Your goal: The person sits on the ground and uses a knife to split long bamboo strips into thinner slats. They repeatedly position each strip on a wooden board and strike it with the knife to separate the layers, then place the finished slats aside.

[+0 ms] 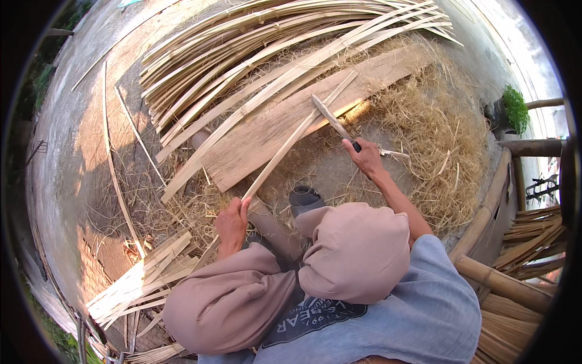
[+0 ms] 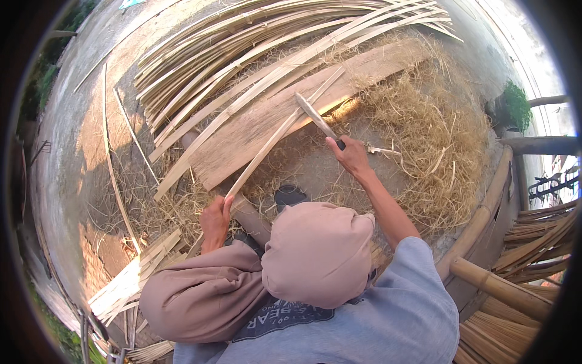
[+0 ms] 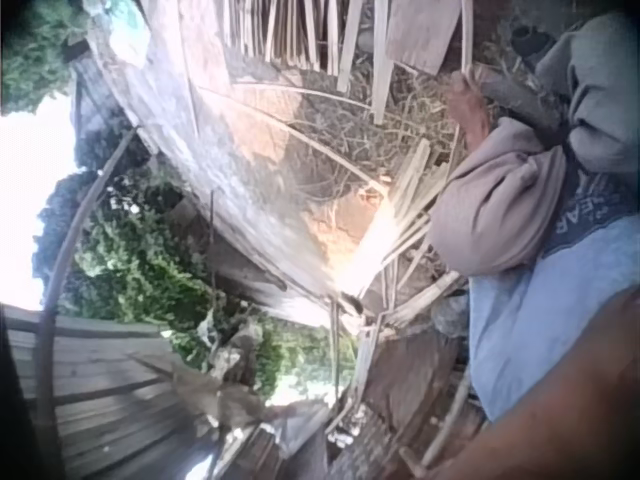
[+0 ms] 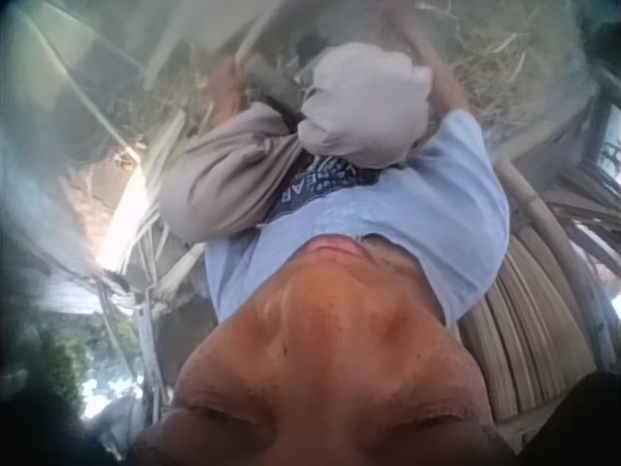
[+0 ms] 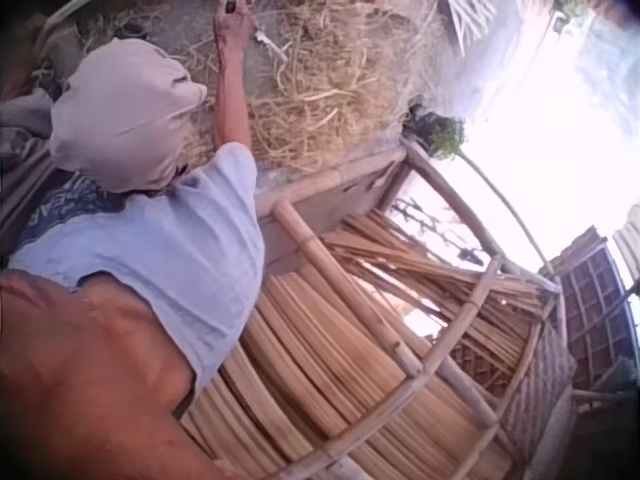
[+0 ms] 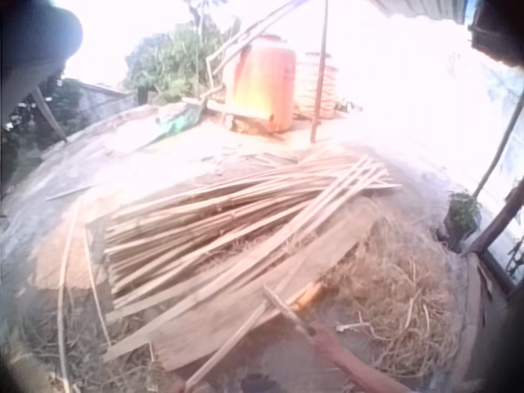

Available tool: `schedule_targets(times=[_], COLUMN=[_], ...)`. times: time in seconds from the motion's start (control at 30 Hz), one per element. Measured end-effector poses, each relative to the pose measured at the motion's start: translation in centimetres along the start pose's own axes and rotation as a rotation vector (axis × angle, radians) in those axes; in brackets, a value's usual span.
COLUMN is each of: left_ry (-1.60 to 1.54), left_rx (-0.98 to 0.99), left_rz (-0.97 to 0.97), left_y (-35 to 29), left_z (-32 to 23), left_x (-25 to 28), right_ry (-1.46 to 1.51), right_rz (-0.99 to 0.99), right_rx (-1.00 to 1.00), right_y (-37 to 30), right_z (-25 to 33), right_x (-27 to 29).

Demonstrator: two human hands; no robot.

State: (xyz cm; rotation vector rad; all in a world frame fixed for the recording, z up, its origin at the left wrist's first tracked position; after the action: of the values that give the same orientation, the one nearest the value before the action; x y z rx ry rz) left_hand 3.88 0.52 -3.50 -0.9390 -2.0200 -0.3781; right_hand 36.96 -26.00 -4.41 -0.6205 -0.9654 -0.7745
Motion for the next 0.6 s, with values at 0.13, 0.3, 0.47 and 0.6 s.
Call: schedule_targets(times=[0.13, 0.3, 0.47, 0.6], left_ry=[0.006, -0.054, -0.136, -0.106], left_rx=[0.011, 0.070, 0.089, 0.114], left_rz=[0.004, 0.078, 0.107, 0.131], left_y=[-0.2, 0.3, 0.6, 0.6], left_z=[0.0, -0.2, 0.3, 0.7], left_x=[0.5, 0.4, 2.0, 2.0], right_ry=[-0.020, 0.029, -0.036, -0.039], right_rz=[-0.094, -0.102, -0.131, -0.164], right_rx=[0.151, -0.035, 0.001, -0.111], right_y=[-0.3, 1.3, 2.7, 5.3], right_z=[1.1, -0.7, -2.4, -3.7], right_x=[-0.4, 0.1, -0.2, 1.8])
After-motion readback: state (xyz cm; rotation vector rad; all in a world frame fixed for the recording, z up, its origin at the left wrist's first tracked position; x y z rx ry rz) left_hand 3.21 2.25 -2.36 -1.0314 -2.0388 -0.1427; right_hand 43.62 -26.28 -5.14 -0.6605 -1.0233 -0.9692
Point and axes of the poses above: each hand's wrist, its own y-axis towards the middle knuckle, its own x-axis out of the back of the hand, z = x × y, the point moved 5 cm from there along y, towards the middle knuckle, and after that the axes turned 10 degrees about -y, right-handed, at the moved point
